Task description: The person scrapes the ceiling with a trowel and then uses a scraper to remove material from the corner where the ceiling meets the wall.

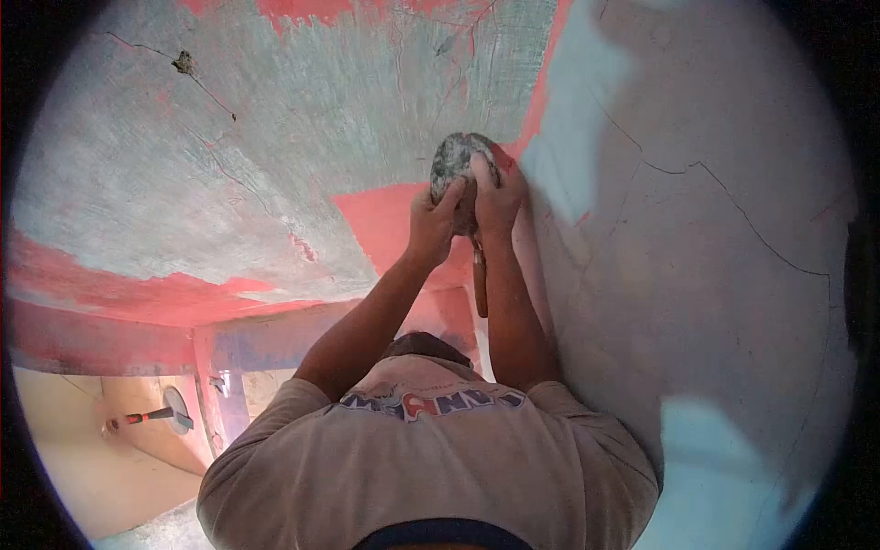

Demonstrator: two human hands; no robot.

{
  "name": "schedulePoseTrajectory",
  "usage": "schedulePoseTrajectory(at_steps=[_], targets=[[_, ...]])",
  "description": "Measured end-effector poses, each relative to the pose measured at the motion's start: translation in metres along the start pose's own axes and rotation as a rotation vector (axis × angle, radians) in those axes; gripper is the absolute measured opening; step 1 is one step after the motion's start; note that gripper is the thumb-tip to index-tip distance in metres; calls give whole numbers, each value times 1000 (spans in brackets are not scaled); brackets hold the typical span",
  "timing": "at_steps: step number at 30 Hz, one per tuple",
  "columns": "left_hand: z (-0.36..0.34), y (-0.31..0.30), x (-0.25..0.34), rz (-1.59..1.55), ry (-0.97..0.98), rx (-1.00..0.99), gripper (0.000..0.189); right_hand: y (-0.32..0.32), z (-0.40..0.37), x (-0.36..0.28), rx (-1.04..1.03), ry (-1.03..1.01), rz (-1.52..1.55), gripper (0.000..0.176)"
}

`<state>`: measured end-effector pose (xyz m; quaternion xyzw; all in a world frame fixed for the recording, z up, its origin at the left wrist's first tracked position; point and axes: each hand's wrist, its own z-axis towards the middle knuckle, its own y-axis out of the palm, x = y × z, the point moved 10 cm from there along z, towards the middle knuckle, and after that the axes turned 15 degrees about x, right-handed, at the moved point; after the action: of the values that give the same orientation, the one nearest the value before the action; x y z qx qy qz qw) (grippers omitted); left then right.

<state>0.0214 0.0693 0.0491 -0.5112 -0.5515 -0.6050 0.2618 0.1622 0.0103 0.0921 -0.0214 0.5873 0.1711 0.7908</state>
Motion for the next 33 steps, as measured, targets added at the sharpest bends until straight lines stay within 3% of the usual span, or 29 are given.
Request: schedulePoseTrajectory(at_steps=[1, 2, 5, 9, 11, 12, 15, 18, 22, 25, 29, 33], targets=[[3, 1, 0, 11, 26, -18, 35, -2, 1, -7, 61, -89, -33, 48], [1, -10, -10, 150, 26, 50, 37, -7, -11, 3, 5, 19, -19, 48], [-11, -30, -57, -73, -94, 60, 36, -15, -45, 73, -103, 305, -60, 47], [6, -17, -17, -10, -5, 57, 31, 3, -22, 29, -50, 197, 6, 44], [10, -5, -13, -76, -76, -24, 29, 9, -4, -7, -59, 125, 10, 43], [10, -3, -13, -92, -88, -40, 29, 12, -1, 2, -117, 155, -22, 43], [1, -14, -25, -43, -50, 23, 30, -4, -16, 0, -15, -33, -6, 45], [-1, -42, -75, -46, -45, 101, 32, -18, -47, 91, -34, 174, -137, 45], [11, -33, -48, -59, -76, 88, 33, 3, -30, 54, -54, 248, -134, 42], [2, -12, -22, -161, -101, -2, 34, 4, -14, 2, -28, 121, -58, 43], [1, -38, -51, 14, -36, 56, 32, -9, -37, 66, -58, 176, -202, 42], [1, -42, -54, -89, -47, 138, 27, -8, -46, 86, -14, 227, -140, 43]])
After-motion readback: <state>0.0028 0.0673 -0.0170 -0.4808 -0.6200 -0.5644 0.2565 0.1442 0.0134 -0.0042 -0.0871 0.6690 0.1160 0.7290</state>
